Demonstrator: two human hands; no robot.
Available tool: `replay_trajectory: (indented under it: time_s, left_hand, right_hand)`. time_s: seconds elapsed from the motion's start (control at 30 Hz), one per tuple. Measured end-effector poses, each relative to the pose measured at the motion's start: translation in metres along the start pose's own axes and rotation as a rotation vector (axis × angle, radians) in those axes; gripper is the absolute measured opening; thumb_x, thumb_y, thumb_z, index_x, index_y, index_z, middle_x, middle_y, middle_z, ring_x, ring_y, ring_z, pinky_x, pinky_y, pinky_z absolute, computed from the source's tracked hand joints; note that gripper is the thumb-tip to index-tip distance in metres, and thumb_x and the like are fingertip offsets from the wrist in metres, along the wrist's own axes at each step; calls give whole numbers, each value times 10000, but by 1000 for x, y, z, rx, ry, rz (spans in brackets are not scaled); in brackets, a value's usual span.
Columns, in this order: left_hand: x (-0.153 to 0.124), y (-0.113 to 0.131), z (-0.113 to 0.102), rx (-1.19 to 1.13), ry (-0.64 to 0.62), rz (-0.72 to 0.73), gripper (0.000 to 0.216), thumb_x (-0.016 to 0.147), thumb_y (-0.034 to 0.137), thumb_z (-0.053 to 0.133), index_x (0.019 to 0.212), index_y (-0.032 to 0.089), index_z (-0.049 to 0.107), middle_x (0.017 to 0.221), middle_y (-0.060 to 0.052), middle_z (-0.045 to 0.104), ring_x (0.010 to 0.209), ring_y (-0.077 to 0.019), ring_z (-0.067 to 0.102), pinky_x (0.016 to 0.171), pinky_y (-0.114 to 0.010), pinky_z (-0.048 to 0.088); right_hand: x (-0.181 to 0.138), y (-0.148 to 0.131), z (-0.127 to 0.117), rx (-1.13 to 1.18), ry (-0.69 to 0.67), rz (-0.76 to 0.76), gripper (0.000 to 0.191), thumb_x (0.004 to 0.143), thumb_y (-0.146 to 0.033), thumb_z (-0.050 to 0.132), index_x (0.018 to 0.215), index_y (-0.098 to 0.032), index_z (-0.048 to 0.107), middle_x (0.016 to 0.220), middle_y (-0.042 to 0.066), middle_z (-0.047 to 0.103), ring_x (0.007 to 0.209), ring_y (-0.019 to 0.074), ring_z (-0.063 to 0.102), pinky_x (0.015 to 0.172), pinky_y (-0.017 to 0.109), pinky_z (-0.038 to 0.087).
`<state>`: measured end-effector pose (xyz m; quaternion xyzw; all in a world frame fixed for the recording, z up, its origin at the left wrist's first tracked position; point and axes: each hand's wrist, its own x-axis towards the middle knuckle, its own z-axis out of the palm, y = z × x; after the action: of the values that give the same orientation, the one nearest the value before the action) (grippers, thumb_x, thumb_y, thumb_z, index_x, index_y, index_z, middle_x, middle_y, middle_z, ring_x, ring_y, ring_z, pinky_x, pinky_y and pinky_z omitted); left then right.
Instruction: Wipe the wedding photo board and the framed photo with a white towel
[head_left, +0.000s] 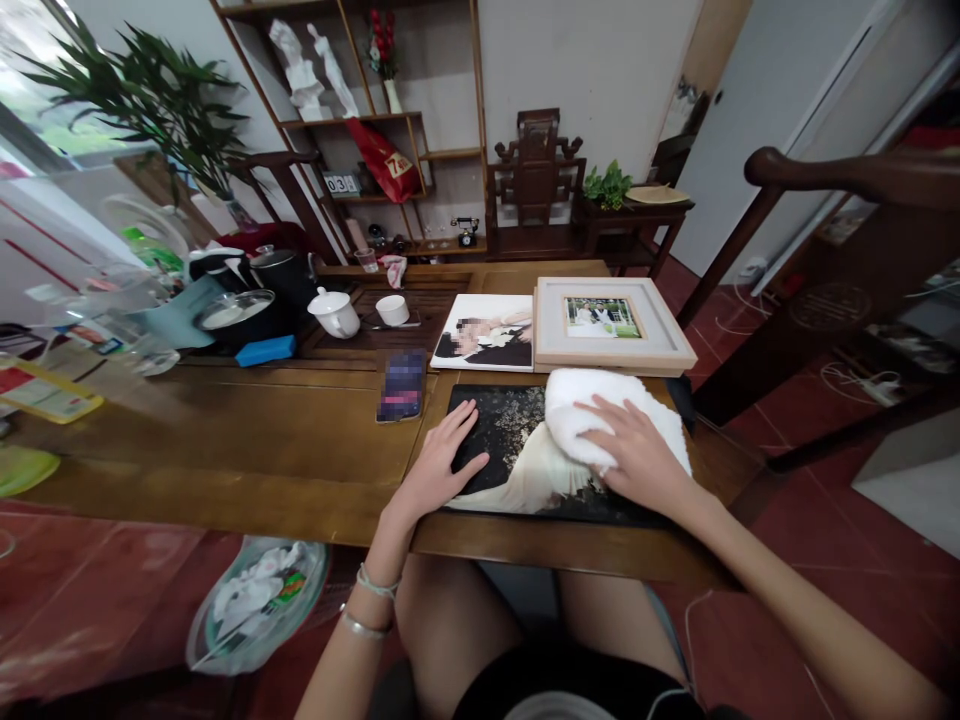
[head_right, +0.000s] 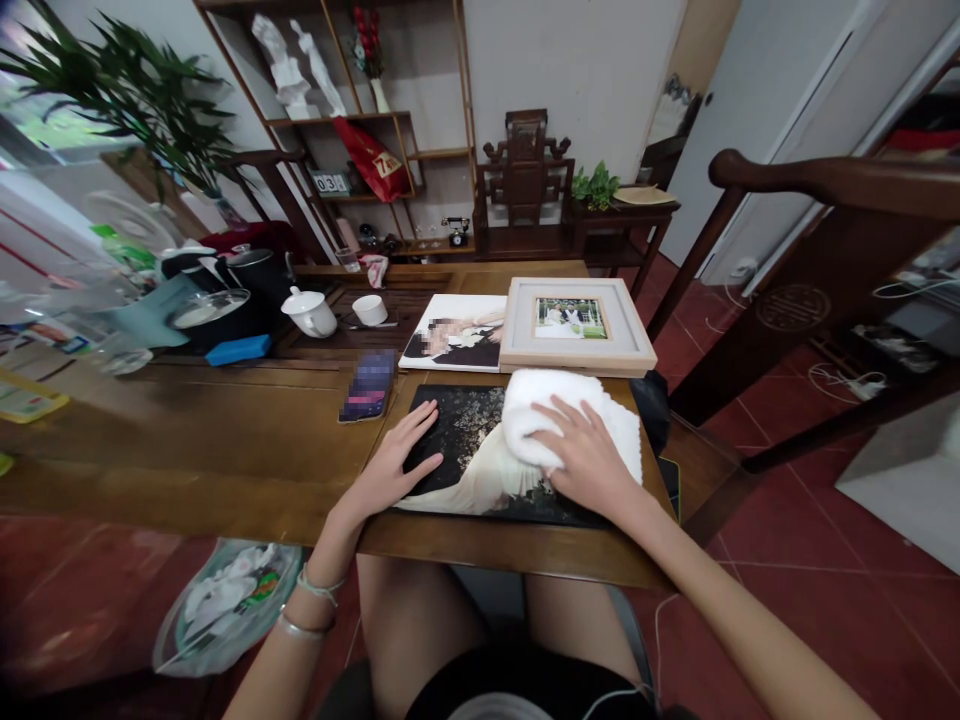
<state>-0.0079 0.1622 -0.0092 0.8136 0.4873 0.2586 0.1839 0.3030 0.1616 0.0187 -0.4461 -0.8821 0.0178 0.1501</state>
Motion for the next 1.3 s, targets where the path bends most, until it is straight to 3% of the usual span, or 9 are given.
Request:
replay_trajectory:
  time_s: [0.07,0.17,0.37,0.53,0.67,0.8,1.0,1.17,1.3]
  left_hand:
    - [0,0,0,-3,5,8,596,902,440,489,1445,266,314,1540,-80,284,1429,-253,233,1140,-490,235]
    - [0,0,0,-23,5,7,526,943,405,408,1443,268,318,1537,-72,292,1429,-235,234,1144,-489,224]
    - [2,-4,2,-70,-4,-44,464,981,335,284,1440,277,322,1527,-53,318,1424,-206,244,1157,-477,204]
    - [2,-5,3,-95,18,-25,454,973,316,312,1421,270,360,1516,-57,336,1418,-202,256,1159,-463,212]
    - [2,-4,2,-102,15,-27,454,971,308,315,1421,259,360,1518,-58,333,1411,-197,271,1162,-454,214]
    - [2,-4,1,-121,22,-31,453,968,321,327,1416,269,368,1517,-46,336,1414,-193,268,1169,-441,199]
    - [2,-4,-1,-150,-12,-52,451,972,346,319,1408,251,382,1523,-59,325,1415,-202,264,1167,-450,202]
    - [1,-4,0,-127,-6,-41,450,973,329,316,1409,240,384,1522,-63,327,1416,-207,259,1165,-463,199]
    - [0,-6,2,-121,3,-23,450,974,316,315,1413,239,379,1522,-64,326,1415,-203,260,1164,-464,198]
  right_hand:
    - [11,2,3,-35,9,97,481,685,-68,535,1138,-190,637,1415,128,462,1339,377,321,1049,632,246]
    - [12,-29,6,-33,-43,105,494,680,-50,548,1145,-190,640,1441,133,426,1356,407,267,1054,658,200]
    - [-17,-100,4,152,-233,-269,363,713,-191,617,1068,-253,662,1523,73,295,1404,382,128,1094,641,87]
    - [-1,-55,-2,119,-149,-148,506,670,-76,542,1136,-253,625,1467,50,403,1386,306,241,1111,565,173]
    - [28,-14,3,-34,-24,47,496,698,-71,506,1162,-207,616,1411,116,460,1332,360,321,1053,606,255]
    - [35,-43,14,-82,-58,67,487,716,-116,570,1192,-211,615,1391,150,468,1298,427,327,1026,658,230]
    - [9,-108,11,67,-203,-245,377,760,-245,619,1134,-280,647,1460,92,387,1357,398,223,1082,614,122]
    - [11,-58,-2,32,-159,-51,501,708,-136,563,1191,-258,612,1428,75,445,1332,327,310,1076,539,229]
    - [29,-22,-3,-130,-117,143,496,724,-141,531,1208,-213,610,1487,111,359,1316,375,323,972,554,337]
